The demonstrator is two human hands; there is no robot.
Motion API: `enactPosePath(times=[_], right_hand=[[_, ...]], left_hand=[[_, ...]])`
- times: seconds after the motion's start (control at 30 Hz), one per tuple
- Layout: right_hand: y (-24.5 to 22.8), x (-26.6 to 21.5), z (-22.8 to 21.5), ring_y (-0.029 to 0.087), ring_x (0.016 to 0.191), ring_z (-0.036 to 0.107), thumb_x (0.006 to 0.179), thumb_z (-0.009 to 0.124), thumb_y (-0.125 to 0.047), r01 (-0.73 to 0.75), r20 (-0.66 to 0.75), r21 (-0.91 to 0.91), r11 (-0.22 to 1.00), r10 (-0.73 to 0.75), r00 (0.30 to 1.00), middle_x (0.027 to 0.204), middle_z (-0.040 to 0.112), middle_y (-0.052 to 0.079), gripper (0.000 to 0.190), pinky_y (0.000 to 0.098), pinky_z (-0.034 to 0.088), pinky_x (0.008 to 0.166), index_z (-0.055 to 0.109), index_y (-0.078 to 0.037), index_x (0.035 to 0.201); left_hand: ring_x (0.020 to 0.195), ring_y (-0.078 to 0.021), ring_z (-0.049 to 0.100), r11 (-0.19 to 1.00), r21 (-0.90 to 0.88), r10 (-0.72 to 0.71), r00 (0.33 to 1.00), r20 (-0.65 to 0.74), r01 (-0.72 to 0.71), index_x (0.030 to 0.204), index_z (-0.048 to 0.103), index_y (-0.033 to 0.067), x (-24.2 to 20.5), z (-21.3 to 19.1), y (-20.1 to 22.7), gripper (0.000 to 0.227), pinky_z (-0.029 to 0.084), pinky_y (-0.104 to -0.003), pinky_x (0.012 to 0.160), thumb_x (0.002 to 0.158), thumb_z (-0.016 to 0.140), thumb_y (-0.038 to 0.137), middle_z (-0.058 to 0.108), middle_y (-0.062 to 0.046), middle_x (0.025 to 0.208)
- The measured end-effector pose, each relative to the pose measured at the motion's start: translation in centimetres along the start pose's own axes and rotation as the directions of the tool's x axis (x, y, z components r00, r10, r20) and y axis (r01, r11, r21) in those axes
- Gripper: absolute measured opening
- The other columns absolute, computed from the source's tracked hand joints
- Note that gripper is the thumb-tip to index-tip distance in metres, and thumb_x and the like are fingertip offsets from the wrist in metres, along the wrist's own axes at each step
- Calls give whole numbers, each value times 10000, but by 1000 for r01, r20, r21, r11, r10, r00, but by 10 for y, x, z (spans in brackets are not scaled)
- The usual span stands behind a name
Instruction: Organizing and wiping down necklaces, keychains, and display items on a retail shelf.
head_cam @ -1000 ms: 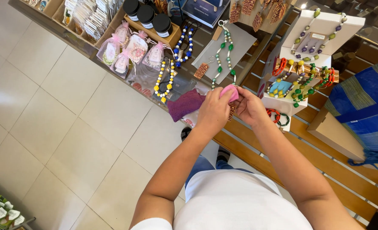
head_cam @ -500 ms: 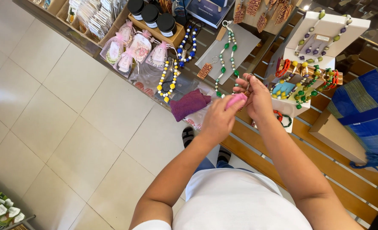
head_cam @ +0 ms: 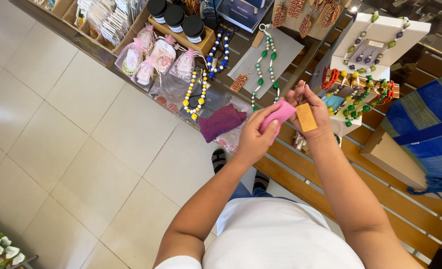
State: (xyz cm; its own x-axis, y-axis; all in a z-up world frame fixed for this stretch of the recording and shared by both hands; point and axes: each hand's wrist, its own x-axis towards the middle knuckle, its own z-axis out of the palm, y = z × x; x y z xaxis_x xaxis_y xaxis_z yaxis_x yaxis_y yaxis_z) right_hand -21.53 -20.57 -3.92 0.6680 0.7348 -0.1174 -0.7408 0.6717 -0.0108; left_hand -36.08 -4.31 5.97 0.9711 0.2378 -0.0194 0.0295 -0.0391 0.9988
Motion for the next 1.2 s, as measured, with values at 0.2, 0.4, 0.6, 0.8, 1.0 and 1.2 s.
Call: enactPosePath(times=[0.2, 0.4, 0.6, 0.8, 1.0, 1.2], right_hand=[[19, -2, 16, 287, 1300, 647, 1120, 519, -250, 110, -25, -186, 976, -117, 993, 1253, 744, 64, 235, 558, 429, 1200, 718, -143, 1186], [10, -7, 4, 322, 1339, 609, 1121, 517, -283, 127, -69, -332, 935, -159, 985, 1321, 710, 96, 263, 540, 445, 1181, 699, -126, 1227], [33, 0, 40, 333, 1329, 610, 1077, 529, -293, 129, -34, -433, 892, -160, 987, 1374, 677, 111, 272, 506, 481, 1131, 638, -98, 1233], [20, 13, 29, 303, 1193, 661, 1096, 544, -281, 168, -89, -618, 768, -281, 956, 1222, 701, 112, 297, 451, 535, 1045, 636, -55, 1265], [8, 42, 31, 158, 922, 647, 1086, 624, -255, 230, -130, -762, 605, -491, 861, 1001, 652, 21, 277, 330, 569, 848, 690, -32, 1237], [-12, 91, 40, 119, 786, 610, 1038, 672, -226, 250, -171, -824, 508, -644, 746, 927, 667, 8, 265, 287, 549, 713, 704, -34, 1218]], left_hand=[[1249, -339, 606, 864, 300, 377, 914, 150, -405, 1420, 608, 99, -7, 20, -4, 469, 501, -400, 1076, 953, 639, 74, 591, -178, 1373], [1187, -315, 668, 927, 277, 220, 965, 144, -253, 1332, 682, 126, 4, 6, -2, 404, 558, -388, 1006, 935, 631, 72, 641, -157, 1325], [1245, -356, 621, 900, 206, 371, 923, 99, -384, 1412, 606, 73, 32, 3, -13, 402, 519, -422, 1057, 1011, 620, 86, 584, -190, 1375], [1105, -284, 671, 916, 202, 285, 916, 282, -348, 1320, 676, 63, 60, -31, -23, 355, 561, -376, 932, 972, 614, 97, 658, -161, 1280], [844, -283, 680, 990, 89, -127, 956, 263, 108, 1072, 759, 3, 142, -65, -17, 253, 558, -372, 736, 1027, 681, 240, 702, -164, 1001], [1041, -251, 713, 916, 184, 284, 902, 327, -355, 991, 765, 31, 215, -75, -14, 247, 553, -342, 914, 936, 716, 267, 728, -92, 1144]])
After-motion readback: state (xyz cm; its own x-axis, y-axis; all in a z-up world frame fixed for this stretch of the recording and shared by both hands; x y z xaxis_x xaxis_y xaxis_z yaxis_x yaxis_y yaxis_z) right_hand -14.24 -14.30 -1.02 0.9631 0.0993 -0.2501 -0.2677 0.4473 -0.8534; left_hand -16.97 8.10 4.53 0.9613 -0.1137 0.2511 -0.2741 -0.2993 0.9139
